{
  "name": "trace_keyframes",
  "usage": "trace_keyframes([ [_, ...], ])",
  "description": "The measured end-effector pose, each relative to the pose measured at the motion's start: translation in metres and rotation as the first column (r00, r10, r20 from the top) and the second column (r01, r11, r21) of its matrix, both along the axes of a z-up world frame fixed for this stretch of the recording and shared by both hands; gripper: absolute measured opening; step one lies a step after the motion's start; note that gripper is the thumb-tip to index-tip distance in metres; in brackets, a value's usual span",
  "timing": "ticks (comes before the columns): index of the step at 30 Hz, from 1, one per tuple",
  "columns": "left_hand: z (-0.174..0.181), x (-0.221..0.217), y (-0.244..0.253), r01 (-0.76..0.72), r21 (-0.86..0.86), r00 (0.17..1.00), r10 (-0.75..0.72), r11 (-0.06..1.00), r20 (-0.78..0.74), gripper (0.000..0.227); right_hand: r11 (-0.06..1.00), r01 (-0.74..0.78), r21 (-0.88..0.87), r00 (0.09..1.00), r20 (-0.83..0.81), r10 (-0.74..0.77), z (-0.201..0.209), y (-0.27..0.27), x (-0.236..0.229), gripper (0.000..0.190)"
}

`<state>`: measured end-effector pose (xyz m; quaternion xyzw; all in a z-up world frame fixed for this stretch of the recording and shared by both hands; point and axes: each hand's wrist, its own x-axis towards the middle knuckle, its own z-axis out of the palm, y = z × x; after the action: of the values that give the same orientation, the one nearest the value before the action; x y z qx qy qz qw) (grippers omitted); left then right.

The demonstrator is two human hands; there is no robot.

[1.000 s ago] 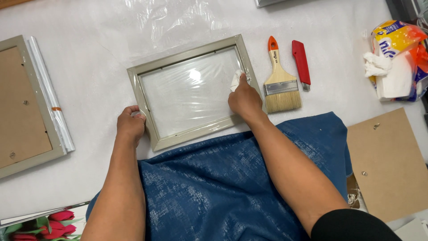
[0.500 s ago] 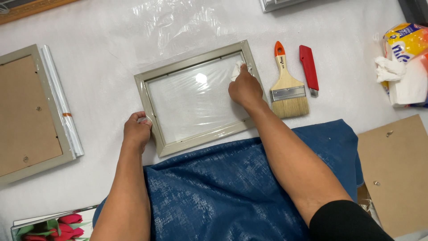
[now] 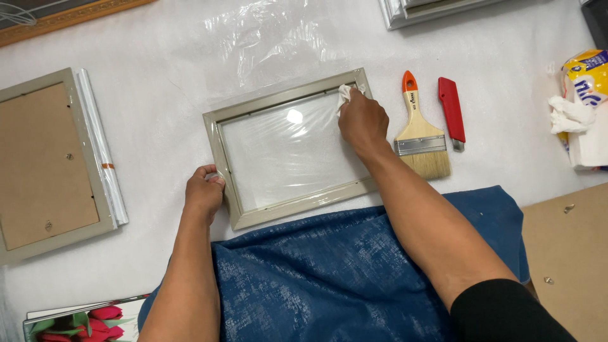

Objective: Unpacking and cleaning a picture frame by removing the backing, cutting off protective plastic, and wiping the glass.

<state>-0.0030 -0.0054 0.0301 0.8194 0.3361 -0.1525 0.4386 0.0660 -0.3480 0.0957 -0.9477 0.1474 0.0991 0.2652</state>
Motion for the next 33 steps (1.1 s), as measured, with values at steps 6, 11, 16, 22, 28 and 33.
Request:
trace_keyframes([
  [6, -0.002, 0.000, 0.001, 0.006, 0.019, 1.000, -0.006, 1.000, -0.003, 0.037, 0.997, -0.020, -0.075, 0.992, 0.125, 0.029, -0.017, 0.003, 0.000, 0.023],
  [11, -0.004, -0.001, 0.001, 0.012, 0.023, 1.000, -0.012, 1.000, -0.014, 0.038, 0.996, -0.033, -0.080, 0.998, 0.044, 0.037, -0.012, 0.015, -0.008, 0.037],
  [16, 0.000, -0.001, -0.001, -0.005, 0.015, 1.000, 0.005, 1.000, -0.003, 0.038, 0.991, -0.075, -0.115, 0.997, 0.015, 0.077, -0.042, -0.005, 0.009, 0.042],
  [22, 0.001, 0.000, -0.001, 0.005, 0.026, 1.000, -0.004, 1.000, -0.029, 0.038, 0.997, 0.029, -0.068, 0.994, 0.104, -0.022, -0.023, 0.000, 0.006, 0.029],
  [28, 0.008, -0.001, -0.004, 0.010, 0.019, 1.000, -0.010, 1.000, -0.028, 0.039, 0.998, -0.037, -0.054, 0.999, 0.012, 0.038, -0.025, 0.007, -0.003, 0.037],
  [33, 0.008, 0.001, -0.005, -0.015, 0.007, 1.000, 0.015, 1.000, -0.012, 0.039, 0.999, -0.037, 0.018, 0.995, -0.089, 0.038, -0.006, 0.005, 0.003, 0.058],
])
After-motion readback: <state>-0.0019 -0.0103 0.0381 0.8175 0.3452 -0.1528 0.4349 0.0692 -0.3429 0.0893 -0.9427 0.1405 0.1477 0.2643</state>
